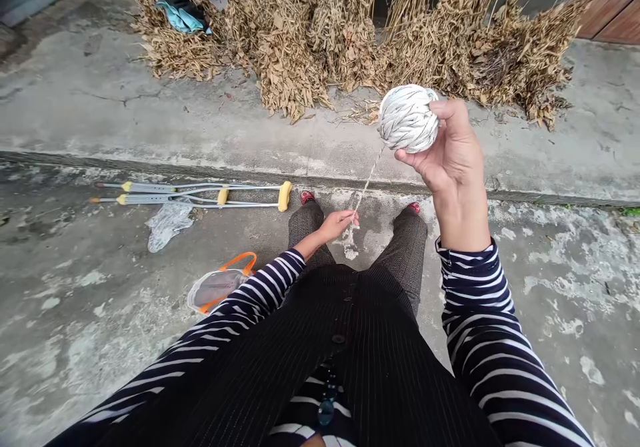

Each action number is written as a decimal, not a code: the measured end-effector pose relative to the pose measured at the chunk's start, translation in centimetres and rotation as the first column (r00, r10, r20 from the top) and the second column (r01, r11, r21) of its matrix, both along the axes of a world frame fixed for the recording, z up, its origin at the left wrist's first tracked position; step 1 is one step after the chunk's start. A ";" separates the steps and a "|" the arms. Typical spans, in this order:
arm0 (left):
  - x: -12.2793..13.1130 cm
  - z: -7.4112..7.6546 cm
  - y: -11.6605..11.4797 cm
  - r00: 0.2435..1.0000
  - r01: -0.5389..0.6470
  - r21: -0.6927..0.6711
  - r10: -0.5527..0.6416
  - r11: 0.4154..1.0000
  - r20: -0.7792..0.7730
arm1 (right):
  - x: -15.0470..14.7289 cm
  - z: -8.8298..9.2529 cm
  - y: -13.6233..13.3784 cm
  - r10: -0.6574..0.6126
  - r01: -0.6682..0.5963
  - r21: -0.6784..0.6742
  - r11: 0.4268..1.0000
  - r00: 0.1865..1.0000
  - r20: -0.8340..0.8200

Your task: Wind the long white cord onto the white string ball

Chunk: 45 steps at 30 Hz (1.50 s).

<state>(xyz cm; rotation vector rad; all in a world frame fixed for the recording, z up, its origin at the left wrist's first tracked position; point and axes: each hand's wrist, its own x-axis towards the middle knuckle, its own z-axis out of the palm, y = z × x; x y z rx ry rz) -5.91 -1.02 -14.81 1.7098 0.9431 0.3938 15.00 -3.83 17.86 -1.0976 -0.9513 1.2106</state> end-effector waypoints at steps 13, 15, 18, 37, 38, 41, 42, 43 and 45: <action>0.8 4.5 3.2 0.963 -0.264 0.090 0.257 0.960 0.084 | -3.6 -4.1 0.6 0.077 -0.089 -0.097 0.991 0.990 -0.118; 1.8 7.9 4.3 0.882 -0.333 0.047 0.293 0.942 0.369 | -4.2 -6.7 0.6 0.084 -0.105 -0.161 0.981 0.987 -0.135; 3.4 11.3 4.8 0.784 -0.333 -0.047 0.304 0.942 0.540 | -4.7 -9.5 0.5 0.046 -0.085 -0.225 0.971 0.983 -0.176; -1.1 -2.1 -3.1 0.973 -0.161 -0.348 0.207 0.923 0.099 | -2.2 -1.1 1.6 -0.026 0.042 0.075 0.996 0.979 -0.203; -1.3 -2.5 -3.1 0.976 -0.159 -0.348 0.199 0.924 0.084 | -2.3 -0.3 1.9 -0.015 0.037 0.112 0.993 0.981 -0.193; -1.3 -2.8 -2.9 0.981 -0.154 -0.334 0.185 0.930 0.063 | -2.6 2.0 2.7 0.005 0.024 0.175 0.984 0.987 -0.164; -1.2 -2.7 -2.7 0.981 -0.154 -0.323 0.185 0.934 0.065 | -2.7 2.8 2.9 0.015 0.016 0.194 0.981 0.988 -0.155; -1.1 -2.6 -2.4 0.980 -0.153 -0.304 0.184 0.940 0.073 | -2.7 3.6 3.1 0.026 0.004 0.211 0.978 0.990 -0.137; -0.8 -2.1 -1.8 0.978 -0.154 -0.252 0.184 0.955 0.099 | -2.5 5.2 3.5 0.053 -0.046 0.158 0.986 0.998 -0.039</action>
